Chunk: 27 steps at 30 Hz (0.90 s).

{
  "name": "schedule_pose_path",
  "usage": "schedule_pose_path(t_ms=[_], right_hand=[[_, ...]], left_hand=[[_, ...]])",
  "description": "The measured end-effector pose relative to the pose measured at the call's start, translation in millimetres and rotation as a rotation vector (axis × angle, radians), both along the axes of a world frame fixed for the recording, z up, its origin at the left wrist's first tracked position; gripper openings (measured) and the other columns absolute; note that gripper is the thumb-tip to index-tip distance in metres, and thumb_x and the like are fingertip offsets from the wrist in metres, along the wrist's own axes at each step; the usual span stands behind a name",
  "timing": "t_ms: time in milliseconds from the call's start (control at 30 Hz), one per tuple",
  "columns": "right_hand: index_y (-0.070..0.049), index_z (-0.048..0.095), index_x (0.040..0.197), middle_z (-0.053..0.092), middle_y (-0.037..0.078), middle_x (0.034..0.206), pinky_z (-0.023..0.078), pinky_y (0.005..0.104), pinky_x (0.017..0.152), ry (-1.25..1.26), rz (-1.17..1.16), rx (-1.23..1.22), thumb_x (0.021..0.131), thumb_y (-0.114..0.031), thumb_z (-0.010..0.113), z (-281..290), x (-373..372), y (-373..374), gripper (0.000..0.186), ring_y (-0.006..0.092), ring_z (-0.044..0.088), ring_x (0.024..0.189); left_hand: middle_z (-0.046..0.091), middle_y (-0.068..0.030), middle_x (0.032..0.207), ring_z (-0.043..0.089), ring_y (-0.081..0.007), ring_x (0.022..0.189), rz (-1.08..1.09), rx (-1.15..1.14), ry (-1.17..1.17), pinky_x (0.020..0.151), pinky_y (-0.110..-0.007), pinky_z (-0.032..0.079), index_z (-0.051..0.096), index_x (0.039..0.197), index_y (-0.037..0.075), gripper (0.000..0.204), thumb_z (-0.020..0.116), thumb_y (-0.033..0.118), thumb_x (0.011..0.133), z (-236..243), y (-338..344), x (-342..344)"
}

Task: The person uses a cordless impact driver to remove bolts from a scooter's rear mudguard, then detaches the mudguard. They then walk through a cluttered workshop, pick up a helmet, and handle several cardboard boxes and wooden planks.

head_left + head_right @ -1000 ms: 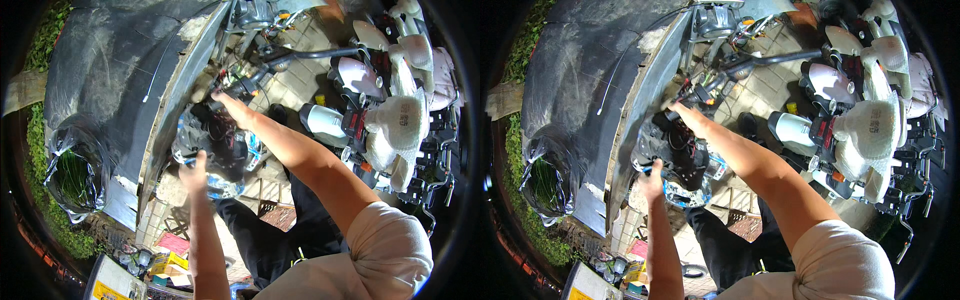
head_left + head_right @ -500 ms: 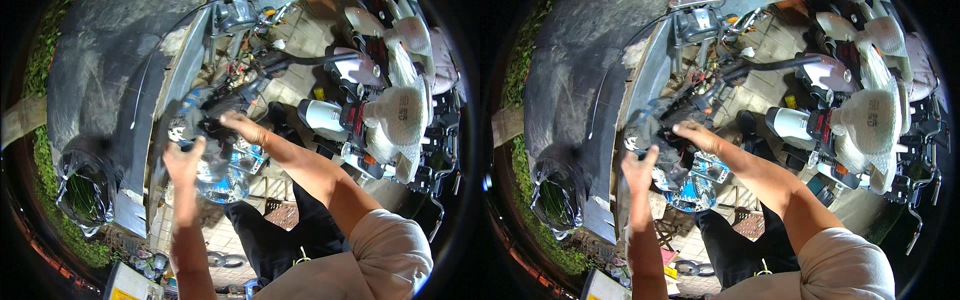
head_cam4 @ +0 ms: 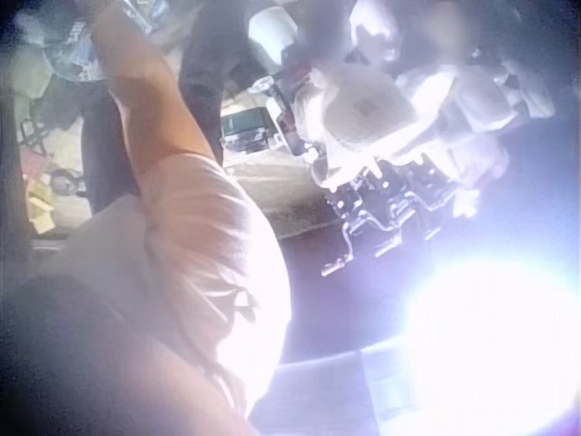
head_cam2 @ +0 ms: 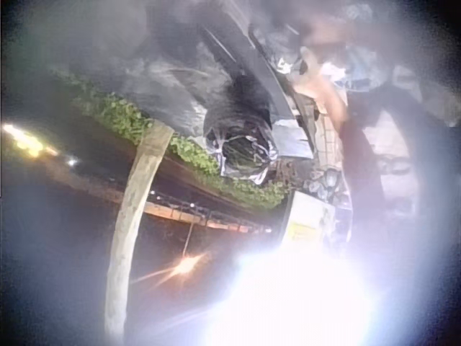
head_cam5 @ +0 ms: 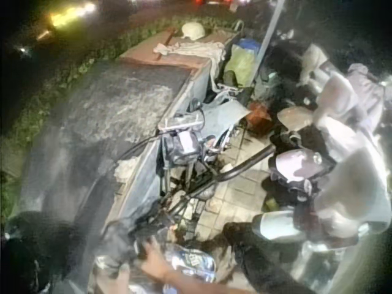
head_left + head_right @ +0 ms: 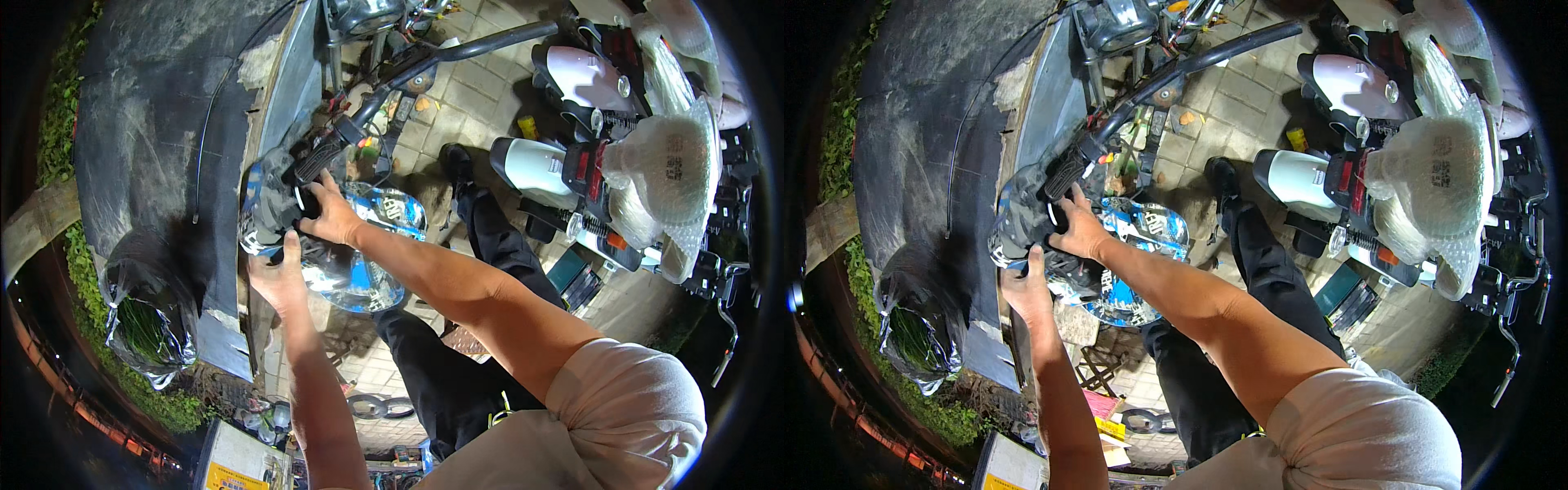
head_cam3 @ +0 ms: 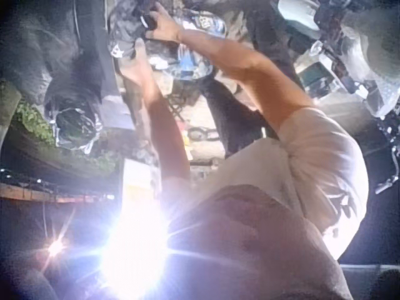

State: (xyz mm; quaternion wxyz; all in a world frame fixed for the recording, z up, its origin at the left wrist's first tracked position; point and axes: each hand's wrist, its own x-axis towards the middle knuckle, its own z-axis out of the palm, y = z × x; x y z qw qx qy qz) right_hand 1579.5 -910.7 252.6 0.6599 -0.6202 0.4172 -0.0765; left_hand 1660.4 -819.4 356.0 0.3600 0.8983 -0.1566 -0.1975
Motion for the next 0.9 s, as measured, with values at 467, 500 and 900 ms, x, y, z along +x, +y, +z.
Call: schedule_pose_path(t_ms=[467,500,900], right_hand=[[0.006,0.036,0.135,0.024,0.034,0.146,0.020,0.0452,0.114,-0.564,-0.285,0.175,0.083,-0.020,0.063,57,49,-4,0.064,0.0460,0.025,0.136],[0.006,0.038,0.132,0.030,0.032,0.141,0.022,0.0441,0.113,-0.600,-0.279,0.188,0.084,-0.016,0.060,55,52,-10,0.058,0.0443,0.029,0.133],[-0.006,0.066,0.104,0.066,0.001,0.099,0.051,0.0321,0.078,-0.779,-0.546,0.649,0.078,-0.010,0.074,32,73,-82,0.028,0.0117,0.060,0.085]], left_hand=[[0.055,-0.0139,0.073,0.057,-0.0295,0.064,-0.554,-0.034,-0.633,0.062,-0.039,0.047,0.055,0.078,-0.003,0.043,0.085,0.025,0.063,96,-89,23],[0.057,-0.0155,0.076,0.058,-0.0328,0.068,-0.540,0.019,-0.521,0.064,-0.040,0.048,0.056,0.079,-0.003,0.045,0.084,0.028,0.062,99,-95,23],[0.059,-0.0212,0.089,0.061,-0.0405,0.084,-0.852,0.314,-0.613,0.073,-0.045,0.051,0.056,0.085,-0.001,0.053,0.077,0.043,0.063,65,-180,41]])
